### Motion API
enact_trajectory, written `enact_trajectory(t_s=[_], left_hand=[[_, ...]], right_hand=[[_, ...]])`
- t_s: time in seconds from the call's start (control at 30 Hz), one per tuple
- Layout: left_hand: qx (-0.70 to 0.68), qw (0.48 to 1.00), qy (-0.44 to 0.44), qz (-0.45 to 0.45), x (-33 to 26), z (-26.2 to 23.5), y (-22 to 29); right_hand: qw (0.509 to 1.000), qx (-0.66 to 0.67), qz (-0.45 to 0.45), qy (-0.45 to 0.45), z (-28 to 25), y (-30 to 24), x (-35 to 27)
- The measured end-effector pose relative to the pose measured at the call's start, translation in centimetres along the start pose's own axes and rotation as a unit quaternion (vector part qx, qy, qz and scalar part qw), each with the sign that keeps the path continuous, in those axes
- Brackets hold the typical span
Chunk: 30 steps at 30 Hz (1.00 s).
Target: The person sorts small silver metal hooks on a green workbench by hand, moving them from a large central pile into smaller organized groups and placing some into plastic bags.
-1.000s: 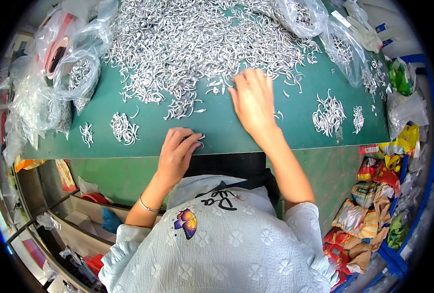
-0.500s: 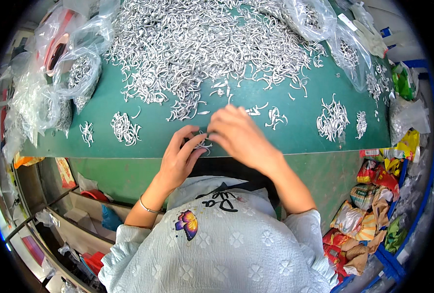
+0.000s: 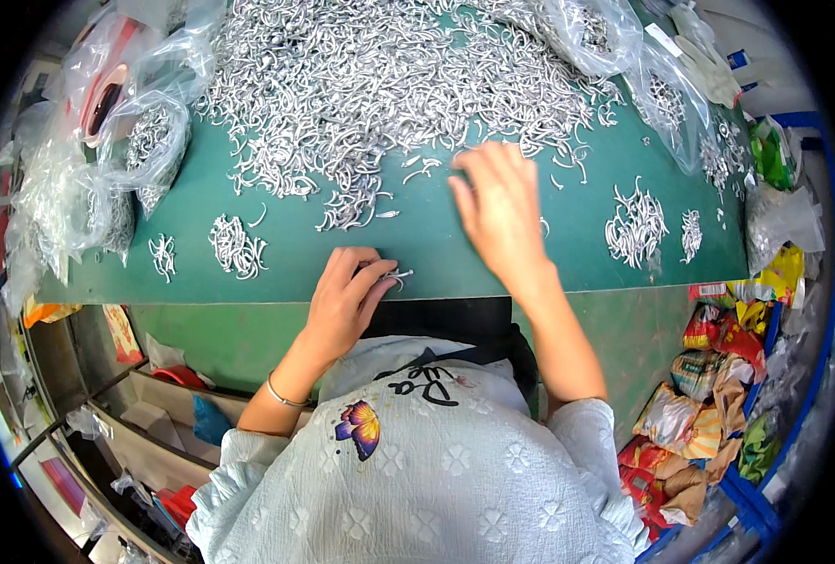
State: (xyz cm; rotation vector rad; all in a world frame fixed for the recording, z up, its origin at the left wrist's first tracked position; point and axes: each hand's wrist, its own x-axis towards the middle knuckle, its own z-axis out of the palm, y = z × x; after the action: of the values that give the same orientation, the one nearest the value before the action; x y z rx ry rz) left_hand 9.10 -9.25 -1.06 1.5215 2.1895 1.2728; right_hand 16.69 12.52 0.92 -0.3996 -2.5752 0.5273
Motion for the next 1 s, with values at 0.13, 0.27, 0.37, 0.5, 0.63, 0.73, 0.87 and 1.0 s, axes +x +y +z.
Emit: enact_trajectory(t_s=[0.13,0.27,0.37,0.5,0.63,0.73,0.87,1.0], left_hand=[[-0.002,1.000,-0.003,-0.002,0.0,0.0,0.0],[-0.011,1.000,-0.001,-0.005,0.1,-0.1,0.1],[-0.007,1.000,0.012,0.005,0.0,-0.1,-0.2],[0.011,1.000,0.004,-0.002,-0.3,-0.1,-0.2],[0.017,1.000,0.002,-0.003,0.1,0.1,0.2],[0.026,1.000,0.000,0.001,0.2,0.2,0.1],[0.036,0.999,-0.009,0.000,0.2,0.1,0.3],[0.052,0.998,0.009,0.015,-0.3,-0.1,-0.1]], right_hand=[[0.998,-0.006,-0.039,-0.044,2.4,-1.3,1.0],[0.999,-0.007,-0.022,-0.022,1.0,-0.9,0.5],[0.999,0.006,0.034,0.033,-2.7,0.0,-0.9],[0.977,-0.146,0.136,0.071,-6.9,6.0,-4.3],[0.945,-0.231,0.215,0.086,-9.9,10.3,-8.2],[0.950,-0.202,0.231,0.062,-10.6,11.0,-9.2],[0.947,-0.140,0.266,0.112,-11.5,11.1,-9.2],[0.956,-0.110,0.233,0.141,-11.1,8.9,-7.7]])
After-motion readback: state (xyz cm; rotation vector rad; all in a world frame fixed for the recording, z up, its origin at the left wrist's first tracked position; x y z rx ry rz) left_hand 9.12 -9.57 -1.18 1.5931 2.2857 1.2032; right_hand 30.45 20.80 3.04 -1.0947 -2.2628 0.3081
